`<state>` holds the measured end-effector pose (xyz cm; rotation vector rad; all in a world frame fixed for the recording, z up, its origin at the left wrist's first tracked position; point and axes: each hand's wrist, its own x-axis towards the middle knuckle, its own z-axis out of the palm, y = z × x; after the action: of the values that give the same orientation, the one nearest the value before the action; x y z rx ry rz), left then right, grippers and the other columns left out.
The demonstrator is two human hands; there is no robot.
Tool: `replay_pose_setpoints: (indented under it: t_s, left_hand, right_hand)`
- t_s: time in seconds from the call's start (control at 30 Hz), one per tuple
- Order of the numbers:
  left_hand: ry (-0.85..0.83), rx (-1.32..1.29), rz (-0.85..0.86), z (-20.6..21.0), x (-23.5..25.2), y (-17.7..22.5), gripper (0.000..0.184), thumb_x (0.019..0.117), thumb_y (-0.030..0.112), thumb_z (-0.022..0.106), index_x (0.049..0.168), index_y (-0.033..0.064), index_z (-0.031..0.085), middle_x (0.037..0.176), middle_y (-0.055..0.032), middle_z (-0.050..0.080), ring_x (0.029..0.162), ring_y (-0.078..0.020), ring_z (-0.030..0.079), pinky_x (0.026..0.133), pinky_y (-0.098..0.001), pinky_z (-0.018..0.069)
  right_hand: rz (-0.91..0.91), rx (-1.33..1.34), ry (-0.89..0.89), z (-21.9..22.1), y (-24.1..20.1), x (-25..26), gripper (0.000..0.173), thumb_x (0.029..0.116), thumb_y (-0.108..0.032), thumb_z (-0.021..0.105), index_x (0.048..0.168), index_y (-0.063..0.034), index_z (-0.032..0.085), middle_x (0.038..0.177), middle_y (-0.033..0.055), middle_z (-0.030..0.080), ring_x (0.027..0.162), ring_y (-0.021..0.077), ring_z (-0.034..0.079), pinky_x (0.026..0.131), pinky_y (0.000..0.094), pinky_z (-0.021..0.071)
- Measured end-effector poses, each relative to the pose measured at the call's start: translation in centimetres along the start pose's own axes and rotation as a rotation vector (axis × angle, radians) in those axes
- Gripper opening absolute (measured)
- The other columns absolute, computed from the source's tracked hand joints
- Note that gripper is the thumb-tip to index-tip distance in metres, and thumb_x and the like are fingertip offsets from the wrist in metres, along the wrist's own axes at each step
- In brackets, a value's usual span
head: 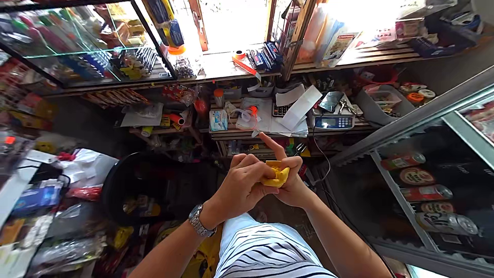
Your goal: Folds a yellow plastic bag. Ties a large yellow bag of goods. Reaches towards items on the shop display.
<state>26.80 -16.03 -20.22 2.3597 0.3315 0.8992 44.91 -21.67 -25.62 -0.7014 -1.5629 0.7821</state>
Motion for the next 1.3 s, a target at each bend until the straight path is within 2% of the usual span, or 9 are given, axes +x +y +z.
replay_pose_setpoints:
  t_s: [0.07, 0.2, 0.3, 0.57, 0.83, 1.03, 1.1, 1.17, 1.3]
  left_hand:
    - [0.079, 0.038, -0.022, 0.5, -0.1, 0.1, 0.037, 0.0947, 0.039, 0.073, 0.12, 0.0132, 0.065, 0.101, 0.0034, 0.07, 0.101, -0.006, 0.061, 0.107, -0.0377, 0.0378]
    - [0.229, 0.277, 0.05, 1.6, -0.4, 0.2, 0.03, 0.0953, 0.045, 0.07, 0.112, 0.0202, 0.074, 0.103, 0.0023, 0.068, 0.109, -0.0127, 0.058, 0.104, -0.0358, 0.0374]
    - [0.188, 0.29, 0.0, 2.1, -0.9, 0.2, 0.03, 0.0945, 0.047, 0.071, 0.109, 0.0211, 0.075, 0.112, 0.0025, 0.068, 0.114, -0.014, 0.058, 0.105, -0.0379, 0.0392]
    - [0.171, 0.151, -0.136, 3.8, -3.9, 0.0, 0.031, 0.0925, 0.041, 0.075, 0.107, 0.0142, 0.068, 0.098, 0.0033, 0.07, 0.102, -0.0088, 0.06, 0.104, -0.037, 0.0372]
    - [0.012, 0.283, -0.139, 3.9, -5.9, 0.0, 0.031, 0.0966, 0.054, 0.063, 0.109, 0.0276, 0.075, 0.122, 0.0068, 0.066, 0.125, -0.0174, 0.049, 0.109, -0.0399, 0.0298]
    - [-0.119, 0.083, -0.312, 5.4, -7.6, -1.5, 0.026, 0.0902, 0.046, 0.074, 0.106, 0.0261, 0.08, 0.151, -0.0221, 0.048, 0.152, -0.0446, 0.023, 0.119, -0.0689, 0.0123]
    - [-0.113, -0.007, -0.33, 5.3, -8.0, -1.6, 0.025, 0.0926, 0.045, 0.073, 0.11, 0.0272, 0.079, 0.158, -0.0177, 0.042, 0.154, -0.0423, 0.017, 0.121, -0.0663, 0.0125]
    - [0.039, -0.06, -0.341, 5.2, -7.6, -1.3, 0.02, 0.0932, 0.043, 0.073, 0.093, 0.0244, 0.079, 0.156, -0.0122, 0.046, 0.153, -0.0371, 0.022, 0.122, -0.0602, 0.0177]
    - [-0.045, -0.032, -0.366, 4.8, -7.3, -1.2, 0.023, 0.095, 0.046, 0.07, 0.092, 0.0258, 0.08, 0.161, -0.0124, 0.039, 0.154, -0.0422, 0.016, 0.121, -0.0631, 0.0154]
  right_hand:
    - [0.021, 0.033, 0.033, 0.3, 0.1, 0.0, 0.073, 0.088, 0.0, 0.072, 0.144, -0.0283, 0.035, 0.17, 0.0019, 0.017, 0.113, 0.0072, 0.065, 0.096, 0.0258, 0.0549]
    - [0.045, 0.129, 0.091, 0.7, 0.4, -0.2, 0.065, 0.0883, 0.004, 0.07, 0.137, -0.0222, 0.036, 0.168, 0.0025, 0.02, 0.11, 0.0062, 0.065, 0.094, 0.0239, 0.0541]
    - [0.086, 0.181, 0.084, 1.0, 0.9, -1.1, 0.069, 0.0889, 0.004, 0.07, 0.141, -0.0207, 0.033, 0.168, 0.006, 0.023, 0.114, 0.012, 0.066, 0.099, 0.0311, 0.0551]
    - [0.135, 0.14, -0.034, 1.0, 1.3, -2.6, 0.072, 0.0861, 0.004, 0.071, 0.141, -0.0234, 0.033, 0.169, 0.0062, 0.015, 0.104, 0.0052, 0.066, 0.092, 0.023, 0.055]
    - [0.154, 0.059, -0.094, 0.5, 1.3, -3.6, 0.056, 0.0883, -0.006, 0.077, 0.133, -0.0134, 0.044, 0.167, 0.0119, 0.022, 0.096, 0.0034, 0.067, 0.085, 0.0205, 0.0564]
    - [0.153, -0.26, -0.262, 0.9, 1.5, -4.9, 0.033, 0.0849, -0.011, 0.078, 0.105, -0.0031, 0.054, 0.153, 0.0259, 0.039, 0.076, 0.0136, 0.068, 0.063, 0.0275, 0.0571]
    - [0.126, -0.265, -0.174, 1.5, 1.7, -5.5, 0.04, 0.0833, -0.01, 0.08, 0.11, -0.0064, 0.051, 0.149, 0.0233, 0.042, 0.086, 0.016, 0.068, 0.07, 0.029, 0.0589]
    - [0.18, -0.222, 0.039, 2.4, 1.8, -5.5, 0.061, 0.0836, -0.01, 0.081, 0.127, -0.0122, 0.039, 0.144, 0.0152, 0.048, 0.107, 0.0169, 0.067, 0.086, 0.0313, 0.0606]
    - [0.447, -0.382, -0.007, 2.4, 1.6, -5.7, 0.045, 0.0781, -0.013, 0.08, 0.118, -0.0049, 0.062, 0.094, 0.0061, 0.073, 0.085, 0.0146, 0.071, 0.077, 0.0361, 0.0605]
